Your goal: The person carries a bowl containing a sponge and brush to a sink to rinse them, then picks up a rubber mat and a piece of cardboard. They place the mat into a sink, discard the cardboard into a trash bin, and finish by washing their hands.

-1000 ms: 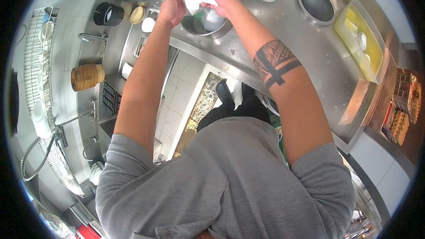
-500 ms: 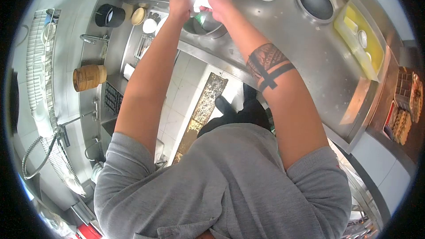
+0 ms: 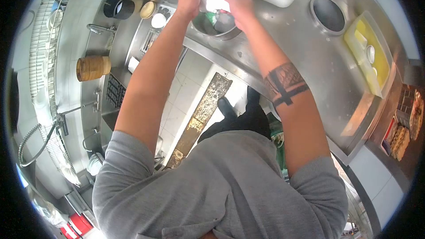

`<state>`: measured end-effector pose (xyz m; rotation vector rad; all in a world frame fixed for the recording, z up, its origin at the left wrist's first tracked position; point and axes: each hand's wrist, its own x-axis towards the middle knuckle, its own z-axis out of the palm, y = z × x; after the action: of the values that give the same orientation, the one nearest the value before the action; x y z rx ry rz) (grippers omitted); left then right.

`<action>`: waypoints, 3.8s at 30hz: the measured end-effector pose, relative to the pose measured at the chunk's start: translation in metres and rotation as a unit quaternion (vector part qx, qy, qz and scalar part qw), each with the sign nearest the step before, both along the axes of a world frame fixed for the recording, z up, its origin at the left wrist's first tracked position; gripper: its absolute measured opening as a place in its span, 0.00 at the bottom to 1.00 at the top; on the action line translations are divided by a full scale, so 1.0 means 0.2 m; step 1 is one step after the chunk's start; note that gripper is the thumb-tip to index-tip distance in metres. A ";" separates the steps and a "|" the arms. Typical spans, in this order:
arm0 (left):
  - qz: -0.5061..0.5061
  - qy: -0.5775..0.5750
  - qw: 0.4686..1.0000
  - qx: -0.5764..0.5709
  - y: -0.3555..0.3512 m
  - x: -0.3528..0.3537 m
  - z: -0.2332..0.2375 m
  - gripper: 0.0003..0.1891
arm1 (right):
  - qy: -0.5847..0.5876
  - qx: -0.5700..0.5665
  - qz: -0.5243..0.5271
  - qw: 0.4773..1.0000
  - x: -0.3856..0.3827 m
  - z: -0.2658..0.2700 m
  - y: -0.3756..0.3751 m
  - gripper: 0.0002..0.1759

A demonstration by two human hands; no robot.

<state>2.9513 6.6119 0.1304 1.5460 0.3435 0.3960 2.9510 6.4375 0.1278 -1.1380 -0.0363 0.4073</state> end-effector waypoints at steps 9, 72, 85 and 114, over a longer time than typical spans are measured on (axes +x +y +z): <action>-0.035 -0.094 0.924 0.368 -0.17 -0.16 0.47 0.13 | 0.043 -0.041 0.012 0.998 -0.25 -0.06 -0.26 0.22; 0.653 0.400 0.450 -0.460 -1.66 -6.28 -0.94 0.15 | -0.700 -0.173 0.623 0.304 -7.34 -1.74 2.94 0.13; 0.784 0.362 0.415 -0.287 -1.15 -6.78 -0.89 0.13 | -0.508 -0.116 0.853 -0.027 -6.38 -1.55 2.04 0.12; 0.377 0.341 0.832 -0.223 -0.25 -5.36 -1.25 0.07 | 0.051 -0.256 0.104 0.960 -1.84 -0.70 -0.01 0.11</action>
<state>1.8795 6.5610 -0.1203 0.9797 1.5272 0.3138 2.5836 6.4362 -0.0113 -1.6283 0.0441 0.6887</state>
